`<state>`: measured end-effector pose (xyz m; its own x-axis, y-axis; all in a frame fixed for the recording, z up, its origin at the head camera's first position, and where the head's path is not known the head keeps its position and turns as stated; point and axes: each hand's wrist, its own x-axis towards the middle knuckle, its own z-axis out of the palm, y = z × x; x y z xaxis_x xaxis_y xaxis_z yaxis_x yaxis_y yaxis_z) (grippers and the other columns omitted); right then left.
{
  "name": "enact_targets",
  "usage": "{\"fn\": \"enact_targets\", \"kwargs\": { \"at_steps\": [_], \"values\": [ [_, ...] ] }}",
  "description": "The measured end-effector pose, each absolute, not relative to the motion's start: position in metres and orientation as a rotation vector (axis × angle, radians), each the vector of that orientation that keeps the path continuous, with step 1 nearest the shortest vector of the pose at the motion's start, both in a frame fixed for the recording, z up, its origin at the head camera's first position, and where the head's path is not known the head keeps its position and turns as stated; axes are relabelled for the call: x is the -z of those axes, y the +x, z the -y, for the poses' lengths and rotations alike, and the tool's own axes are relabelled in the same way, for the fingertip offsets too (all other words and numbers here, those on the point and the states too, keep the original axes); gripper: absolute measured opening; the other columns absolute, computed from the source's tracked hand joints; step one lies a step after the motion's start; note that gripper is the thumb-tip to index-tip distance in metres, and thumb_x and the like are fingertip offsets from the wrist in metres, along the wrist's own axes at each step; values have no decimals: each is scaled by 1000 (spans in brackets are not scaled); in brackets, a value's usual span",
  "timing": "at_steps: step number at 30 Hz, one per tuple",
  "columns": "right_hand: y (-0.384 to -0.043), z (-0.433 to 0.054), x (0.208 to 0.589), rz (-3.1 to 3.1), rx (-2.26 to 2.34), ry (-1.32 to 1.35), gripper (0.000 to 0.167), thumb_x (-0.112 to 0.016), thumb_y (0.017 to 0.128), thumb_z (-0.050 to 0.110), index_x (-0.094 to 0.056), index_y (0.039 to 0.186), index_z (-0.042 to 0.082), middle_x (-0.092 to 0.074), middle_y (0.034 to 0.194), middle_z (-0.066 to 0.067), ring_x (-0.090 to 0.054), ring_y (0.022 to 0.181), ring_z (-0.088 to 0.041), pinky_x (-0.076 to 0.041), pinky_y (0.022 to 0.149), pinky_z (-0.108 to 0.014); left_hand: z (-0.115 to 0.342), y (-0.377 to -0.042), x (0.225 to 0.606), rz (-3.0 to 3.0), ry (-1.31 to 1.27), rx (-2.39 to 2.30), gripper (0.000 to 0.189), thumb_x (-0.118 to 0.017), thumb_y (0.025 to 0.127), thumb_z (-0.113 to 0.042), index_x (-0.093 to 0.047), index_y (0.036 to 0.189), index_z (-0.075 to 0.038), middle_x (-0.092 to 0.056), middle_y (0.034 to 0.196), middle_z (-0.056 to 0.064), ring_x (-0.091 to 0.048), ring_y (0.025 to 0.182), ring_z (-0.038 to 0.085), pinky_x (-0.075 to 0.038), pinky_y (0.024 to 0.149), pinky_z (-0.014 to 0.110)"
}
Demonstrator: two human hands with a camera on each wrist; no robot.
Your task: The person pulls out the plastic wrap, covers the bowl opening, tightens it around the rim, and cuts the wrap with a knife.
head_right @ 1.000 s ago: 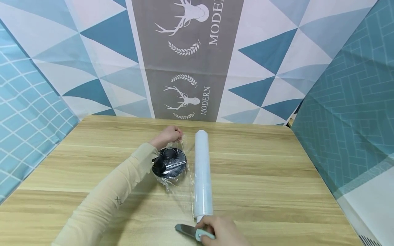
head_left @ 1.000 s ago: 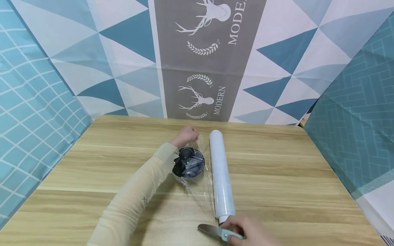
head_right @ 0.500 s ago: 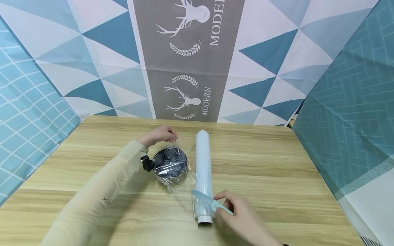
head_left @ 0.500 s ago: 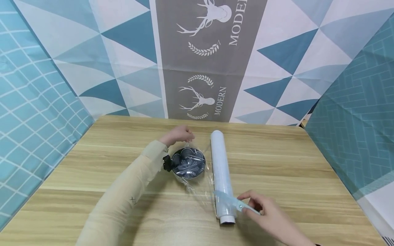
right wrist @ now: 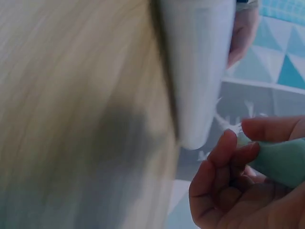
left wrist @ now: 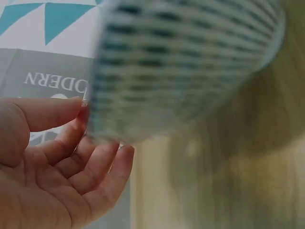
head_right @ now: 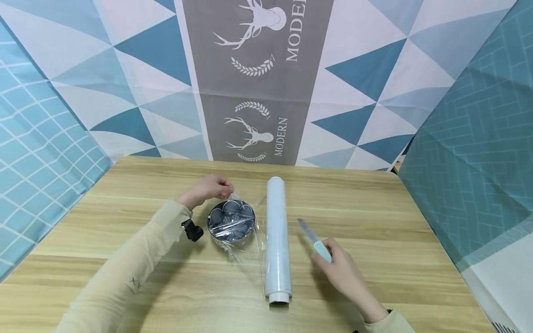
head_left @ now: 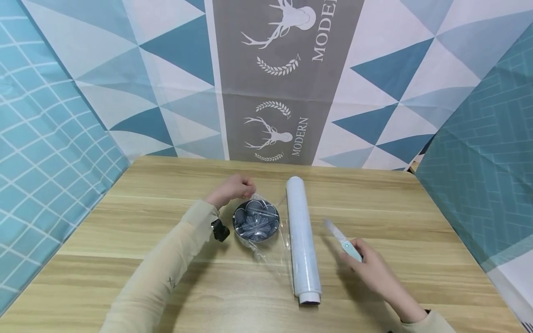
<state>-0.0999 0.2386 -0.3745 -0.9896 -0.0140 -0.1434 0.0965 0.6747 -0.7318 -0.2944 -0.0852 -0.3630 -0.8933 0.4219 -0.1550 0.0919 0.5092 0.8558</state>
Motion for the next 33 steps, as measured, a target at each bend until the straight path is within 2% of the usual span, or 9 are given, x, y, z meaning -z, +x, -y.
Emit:
{"fn": "enact_targets", "kwargs": {
  "at_steps": [5, 12, 20, 25, 33],
  "values": [
    [-105, -243, 385, -2743, 1144, 115, 32, -46, 94, 33, -47, 108, 4, -52, 66, -5, -36, 49, -11, -31, 43, -23, 87, -292, 373, -2402, 353, -1357, 14, -52, 85, -5, -52, 72, -1, -45, 59, 1, -44, 59, 12, -42, 61, 24],
    [-110, -244, 398, -2783, 995, 158, 35, -35, 97, 40, -43, 86, 8, -38, 58, 0, -36, 44, -12, -32, 41, -26, 90, -290, 382, -2470, 300, -1277, 12, -55, 86, -13, -57, 78, -4, -47, 60, -2, -45, 62, 11, -39, 60, 21],
    [-111, -242, 402, -2848, 698, 177, 38, -38, 95, 38, -46, 72, 8, -45, 53, -2, -40, 41, -12, -31, 40, -25, 93, -285, 388, -2546, 341, -1156, 21, -55, 88, -21, -63, 91, -2, -59, 83, 4, -51, 79, 15, -42, 75, 27],
    [-111, -242, 403, -2839, 571, 160, 43, -42, 92, 39, -44, 60, 11, -45, 46, 0, -35, 38, -10, -28, 39, -22, 93, -285, 388, -2562, 344, -1170, 21, -54, 88, -20, -63, 89, -1, -59, 82, 4, -51, 79, 15, -41, 76, 28],
    [-110, -244, 403, -2813, 468, 128, 47, -43, 90, 43, -46, 57, 11, -45, 46, 0, -36, 39, -10, -27, 40, -22, 95, -285, 389, -2561, 339, -1212, 21, -54, 87, -20, -63, 89, -1, -57, 80, 3, -51, 78, 15, -41, 74, 26]
  ]
}}
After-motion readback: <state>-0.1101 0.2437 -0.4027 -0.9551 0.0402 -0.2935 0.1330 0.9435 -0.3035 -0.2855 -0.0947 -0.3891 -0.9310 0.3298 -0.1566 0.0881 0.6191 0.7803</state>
